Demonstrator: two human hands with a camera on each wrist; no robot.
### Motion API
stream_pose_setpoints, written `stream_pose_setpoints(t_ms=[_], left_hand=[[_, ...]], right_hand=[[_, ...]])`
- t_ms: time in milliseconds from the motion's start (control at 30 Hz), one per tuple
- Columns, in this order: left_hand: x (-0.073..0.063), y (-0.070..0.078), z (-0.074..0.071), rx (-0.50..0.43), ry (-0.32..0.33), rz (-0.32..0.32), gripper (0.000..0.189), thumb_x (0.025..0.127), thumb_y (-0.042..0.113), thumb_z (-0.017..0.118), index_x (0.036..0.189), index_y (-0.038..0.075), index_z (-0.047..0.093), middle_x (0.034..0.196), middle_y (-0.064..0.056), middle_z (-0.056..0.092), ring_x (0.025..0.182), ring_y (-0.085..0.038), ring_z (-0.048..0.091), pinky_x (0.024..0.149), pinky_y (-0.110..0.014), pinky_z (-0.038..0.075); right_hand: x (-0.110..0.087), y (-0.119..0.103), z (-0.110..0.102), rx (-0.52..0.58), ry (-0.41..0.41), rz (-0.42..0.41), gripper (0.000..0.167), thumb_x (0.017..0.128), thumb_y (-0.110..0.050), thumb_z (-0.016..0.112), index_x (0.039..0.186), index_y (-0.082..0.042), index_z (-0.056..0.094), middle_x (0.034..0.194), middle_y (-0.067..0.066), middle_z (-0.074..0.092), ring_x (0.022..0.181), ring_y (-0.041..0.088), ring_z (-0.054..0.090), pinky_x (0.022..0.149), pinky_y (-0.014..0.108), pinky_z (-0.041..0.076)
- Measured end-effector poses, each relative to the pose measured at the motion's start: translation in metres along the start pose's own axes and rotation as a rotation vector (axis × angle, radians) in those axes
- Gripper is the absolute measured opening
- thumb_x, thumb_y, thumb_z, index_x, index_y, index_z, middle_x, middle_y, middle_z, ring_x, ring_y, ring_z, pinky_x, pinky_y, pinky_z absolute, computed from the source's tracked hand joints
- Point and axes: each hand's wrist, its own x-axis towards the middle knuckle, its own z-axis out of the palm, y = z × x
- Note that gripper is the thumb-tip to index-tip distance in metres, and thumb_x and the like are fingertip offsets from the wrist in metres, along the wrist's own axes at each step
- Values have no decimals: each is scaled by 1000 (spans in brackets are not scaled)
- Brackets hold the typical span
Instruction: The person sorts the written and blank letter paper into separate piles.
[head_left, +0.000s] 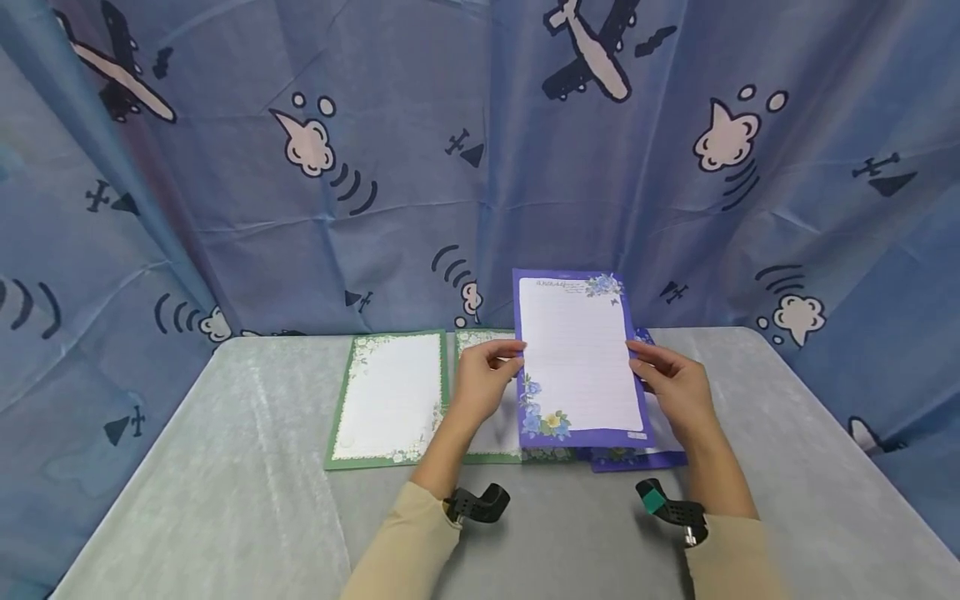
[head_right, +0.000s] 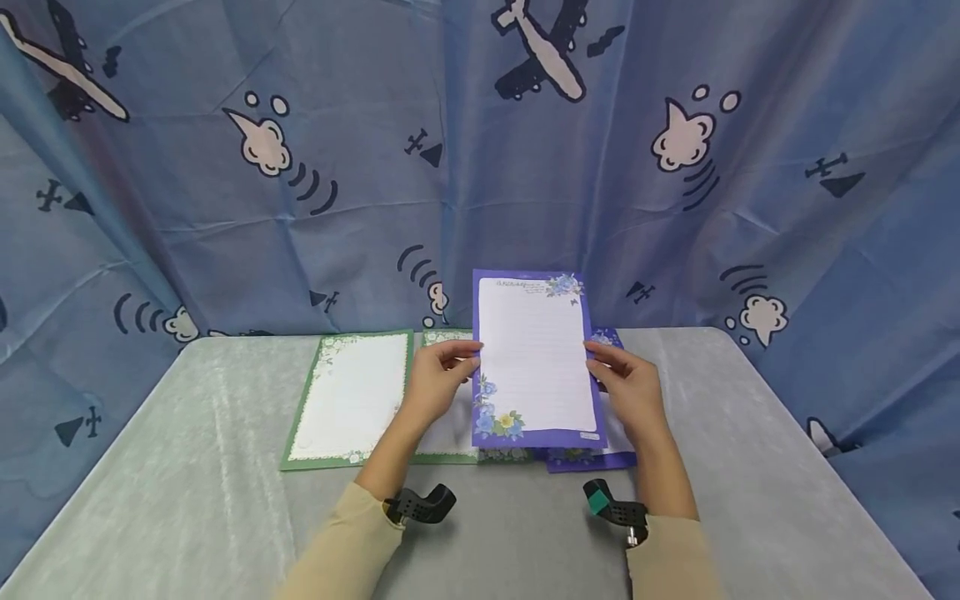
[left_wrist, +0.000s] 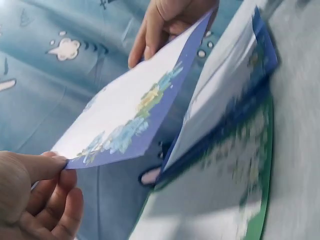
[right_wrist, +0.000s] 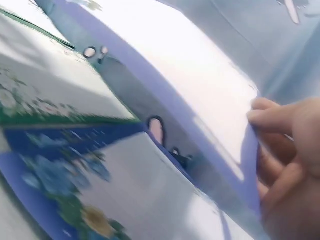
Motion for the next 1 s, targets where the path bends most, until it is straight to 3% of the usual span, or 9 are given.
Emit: stream_pose_setpoints(t_ms=[267, 567, 767, 900, 1000], left_hand=[[-4, 6, 35, -13, -32, -28, 20, 96, 11, 69, 114, 13, 76, 107, -7, 76, 76, -4, 63, 60, -17, 46], [-8, -1, 72, 21, -35, -14, 20, 95, 8, 69, 113, 9, 76, 104, -9, 76, 71, -1, 59, 61, -16, 49], [-9, -8, 84, 160, -14, -38, 18, 92, 9, 71, 109, 10, 77, 99, -5, 77, 69, -1, 59, 59, -15, 47], [-11, -15, 90, 278, -42, -34, 20, 92, 12, 71, 111, 13, 78, 97, -2, 78, 70, -2, 62, 60, -16, 46], [-12, -21, 94, 344, -62, -14, 20, 91, 13, 72, 110, 13, 78, 95, -1, 78, 71, -3, 64, 61, -17, 47]], right_hand=[[0, 1, -23, -131, 76, 94, 41, 105, -23, 53, 145, -15, 57, 149, 13, 56, 106, 8, 54, 78, 5, 46], [3, 9, -36, -323, 165, 71, 39, 103, -13, 51, 141, -10, 61, 141, 18, 61, 103, 21, 53, 69, 12, 40], [6, 22, -35, -358, 182, 29, 36, 101, -10, 53, 136, -6, 64, 135, 22, 64, 100, 25, 57, 67, 13, 39], [7, 35, -34, -395, 194, 9, 35, 100, -9, 55, 133, -4, 66, 129, 24, 67, 97, 27, 59, 65, 15, 39], [6, 43, -31, -422, 207, -9, 34, 98, -8, 55, 130, -3, 68, 122, 26, 69, 94, 30, 62, 68, 22, 43]])
